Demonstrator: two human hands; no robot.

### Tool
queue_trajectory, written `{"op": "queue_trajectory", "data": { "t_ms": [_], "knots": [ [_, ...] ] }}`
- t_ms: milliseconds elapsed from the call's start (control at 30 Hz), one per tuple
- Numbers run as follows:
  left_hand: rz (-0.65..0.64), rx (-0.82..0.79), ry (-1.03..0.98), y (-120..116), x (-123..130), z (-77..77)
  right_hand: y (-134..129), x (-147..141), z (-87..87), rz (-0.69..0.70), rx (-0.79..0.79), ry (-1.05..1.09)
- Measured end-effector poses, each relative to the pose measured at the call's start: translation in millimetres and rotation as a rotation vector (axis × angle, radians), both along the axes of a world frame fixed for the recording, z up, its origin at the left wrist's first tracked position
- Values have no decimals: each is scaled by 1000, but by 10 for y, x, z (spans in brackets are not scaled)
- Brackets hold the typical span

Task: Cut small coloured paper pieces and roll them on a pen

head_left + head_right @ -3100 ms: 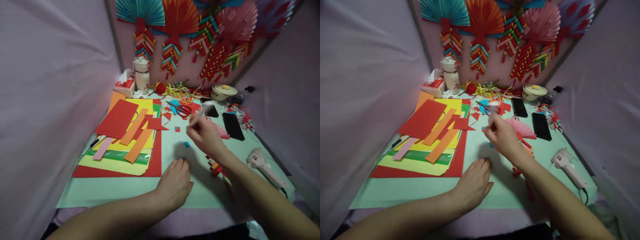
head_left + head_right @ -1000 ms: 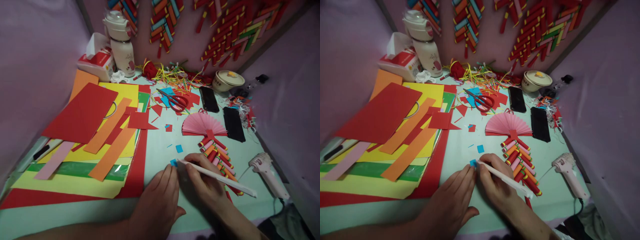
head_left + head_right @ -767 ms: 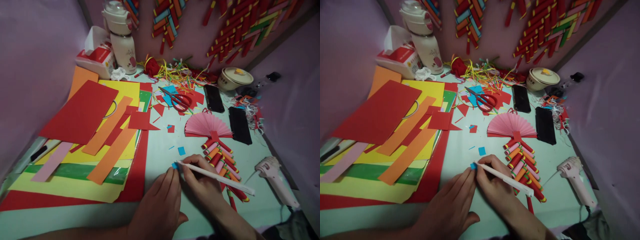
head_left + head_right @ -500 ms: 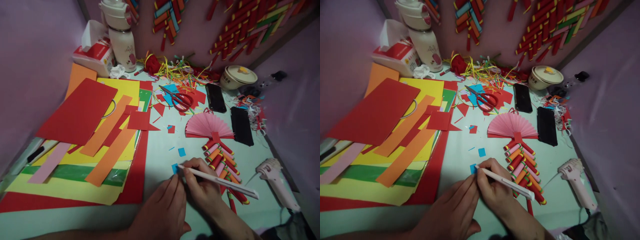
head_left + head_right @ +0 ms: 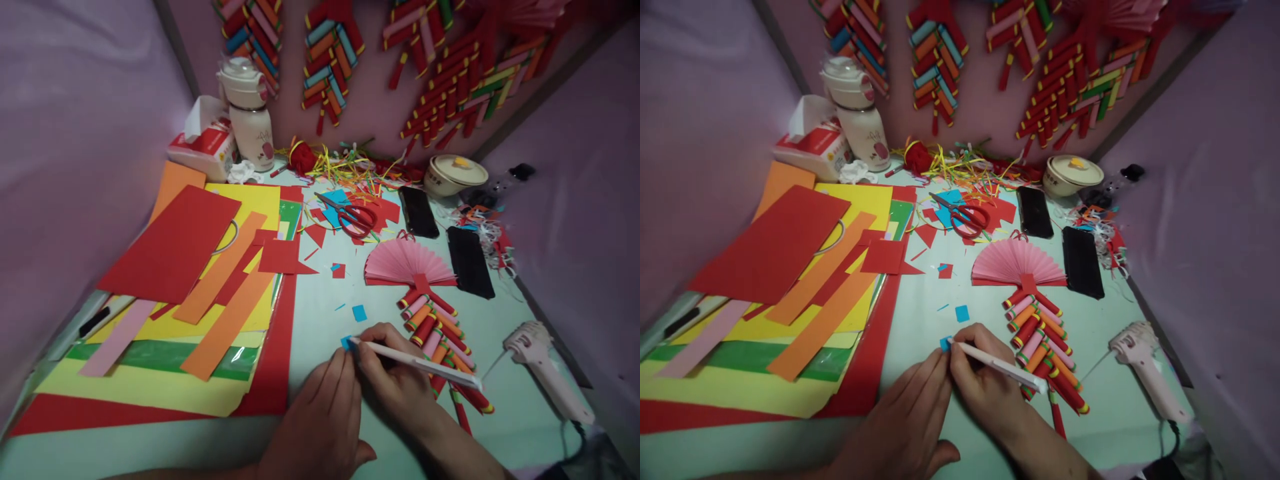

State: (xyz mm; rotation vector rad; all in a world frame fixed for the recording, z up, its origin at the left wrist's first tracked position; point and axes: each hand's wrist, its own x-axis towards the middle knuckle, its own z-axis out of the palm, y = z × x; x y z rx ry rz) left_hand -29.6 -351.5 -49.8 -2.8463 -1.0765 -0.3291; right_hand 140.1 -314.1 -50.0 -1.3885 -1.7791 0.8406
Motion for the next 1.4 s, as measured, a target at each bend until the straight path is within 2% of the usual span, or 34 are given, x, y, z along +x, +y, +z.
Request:
{"op": "queue_trajectory", "data": {
  "t_ms": [367,500,700,933,1167,1400],
  "knots": [
    [9,-16,50,-12,6,-25,25,-34,56,-16,-6,-38],
    [53,-3,11,-37,15,-2,27,-30,51,-26,-7,-27],
    [26,-21,34,-77,18,63,15,-10,20,-90,43,5],
    [41,-22,22,-68,24,64,-31,-13,-10,-147,91,-16],
    [46,-35,36,-77,41,48,-40,-2,-4,-74,55,-76],
    [57,-13,26,-115,68,-32,-29,-1,27,-38,42,-109]
  ]
}}
